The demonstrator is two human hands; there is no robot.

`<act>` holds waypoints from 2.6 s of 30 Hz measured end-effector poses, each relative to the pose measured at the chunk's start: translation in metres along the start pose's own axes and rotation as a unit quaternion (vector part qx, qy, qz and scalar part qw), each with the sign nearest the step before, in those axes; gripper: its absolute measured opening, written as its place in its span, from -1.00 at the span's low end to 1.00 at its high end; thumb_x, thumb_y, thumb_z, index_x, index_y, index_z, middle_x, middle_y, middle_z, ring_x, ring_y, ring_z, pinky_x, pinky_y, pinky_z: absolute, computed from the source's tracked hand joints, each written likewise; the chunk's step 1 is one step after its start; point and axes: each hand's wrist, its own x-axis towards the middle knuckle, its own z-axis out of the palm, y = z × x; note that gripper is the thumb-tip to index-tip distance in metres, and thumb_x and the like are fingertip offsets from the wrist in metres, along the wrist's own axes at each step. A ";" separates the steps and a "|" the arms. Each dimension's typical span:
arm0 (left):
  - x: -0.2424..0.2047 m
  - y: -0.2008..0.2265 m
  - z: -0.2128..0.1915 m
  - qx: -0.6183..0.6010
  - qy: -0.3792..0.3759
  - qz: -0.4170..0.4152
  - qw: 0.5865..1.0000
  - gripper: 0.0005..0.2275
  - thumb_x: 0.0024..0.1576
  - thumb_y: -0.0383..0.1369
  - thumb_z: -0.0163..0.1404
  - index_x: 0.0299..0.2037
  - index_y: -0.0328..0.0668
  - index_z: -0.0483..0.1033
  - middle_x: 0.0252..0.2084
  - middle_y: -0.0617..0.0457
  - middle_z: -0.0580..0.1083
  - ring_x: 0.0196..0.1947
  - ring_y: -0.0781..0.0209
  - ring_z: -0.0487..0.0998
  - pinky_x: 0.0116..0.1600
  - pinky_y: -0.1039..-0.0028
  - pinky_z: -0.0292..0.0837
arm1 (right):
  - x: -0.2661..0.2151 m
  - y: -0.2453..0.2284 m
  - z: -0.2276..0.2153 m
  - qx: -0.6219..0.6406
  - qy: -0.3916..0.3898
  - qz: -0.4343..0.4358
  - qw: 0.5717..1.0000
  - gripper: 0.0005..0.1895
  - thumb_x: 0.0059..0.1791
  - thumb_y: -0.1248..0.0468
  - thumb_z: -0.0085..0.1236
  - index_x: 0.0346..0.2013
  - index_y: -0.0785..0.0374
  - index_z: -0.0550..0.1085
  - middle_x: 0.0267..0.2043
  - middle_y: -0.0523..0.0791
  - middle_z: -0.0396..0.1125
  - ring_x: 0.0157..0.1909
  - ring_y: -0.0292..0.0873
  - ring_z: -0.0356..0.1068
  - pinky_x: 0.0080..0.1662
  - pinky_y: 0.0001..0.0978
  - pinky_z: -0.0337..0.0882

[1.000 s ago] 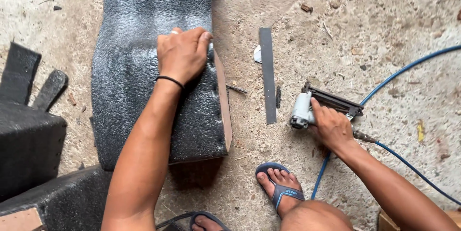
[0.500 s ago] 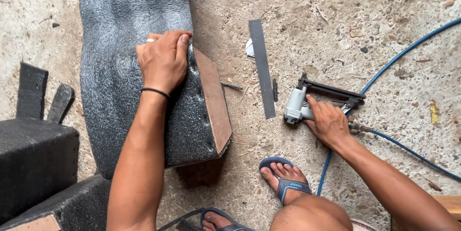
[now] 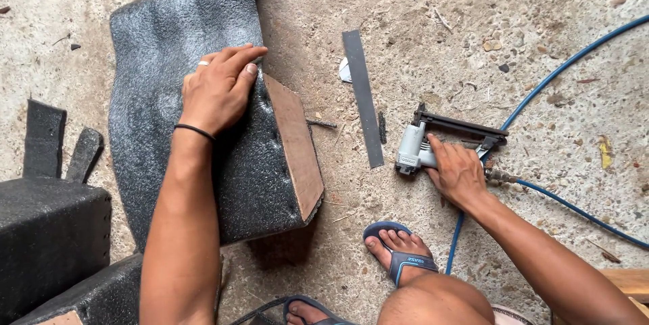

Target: Attaching foam covering to a wooden box or speaker frame using a pneumatic stapler.

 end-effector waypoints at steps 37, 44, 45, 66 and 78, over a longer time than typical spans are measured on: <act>-0.217 -0.055 0.124 -0.519 0.439 -0.201 0.705 -0.57 0.36 -0.25 -0.13 0.33 -0.35 0.08 0.26 -0.07 0.30 0.23 0.17 0.32 0.38 0.34 0.17 | 0.075 -0.167 -0.146 0.325 0.255 -0.159 0.897 -0.44 0.00 0.39 0.31 0.28 0.28 0.34 0.29 0.04 0.21 0.33 0.03 0.28 0.27 -0.25 0.42; -0.230 -0.057 0.101 -0.618 0.389 -0.179 0.659 -0.70 0.31 -0.25 0.00 0.10 -0.34 0.40 0.01 0.05 0.47 0.02 0.25 0.40 0.21 0.39 0.34 | 0.021 -0.217 -0.134 0.175 0.318 -0.351 0.863 -0.51 0.11 -0.04 0.08 0.11 0.30 0.44 0.27 0.05 0.28 0.41 0.13 0.19 0.43 0.09 0.16; -0.229 -0.062 0.108 -0.651 0.386 -0.163 0.633 -0.71 0.31 -0.27 0.02 0.09 -0.34 0.40 0.01 0.06 0.45 0.02 0.25 0.39 0.21 0.38 0.33 | 0.012 -0.231 -0.140 0.135 0.289 -0.397 0.861 -0.43 0.07 -0.12 0.07 0.11 0.30 0.44 0.28 0.06 0.27 0.42 0.15 0.16 0.45 0.13 0.10; -0.234 -0.025 0.053 -0.093 0.398 -0.081 0.909 -0.45 -0.15 0.31 0.15 -0.68 -0.04 0.51 0.12 -0.42 0.45 0.22 -0.39 0.33 0.34 -0.07 -0.04 | -0.016 -0.283 -0.123 0.030 0.237 -0.330 0.913 -0.23 -0.07 0.12 0.27 0.35 0.37 0.25 0.45 0.12 0.17 0.54 0.12 0.08 0.53 0.10 -0.22; -0.244 -0.070 0.112 0.032 0.355 0.212 0.910 -0.89 0.23 -0.33 -0.01 -0.23 0.09 0.62 -0.08 0.14 0.59 0.09 0.15 0.49 0.33 0.08 0.22 | -0.019 -0.286 -0.125 0.038 0.258 -0.338 0.904 -0.52 0.02 0.28 0.14 0.20 0.43 0.44 0.30 0.09 0.36 0.40 0.08 0.30 0.52 0.07 -0.02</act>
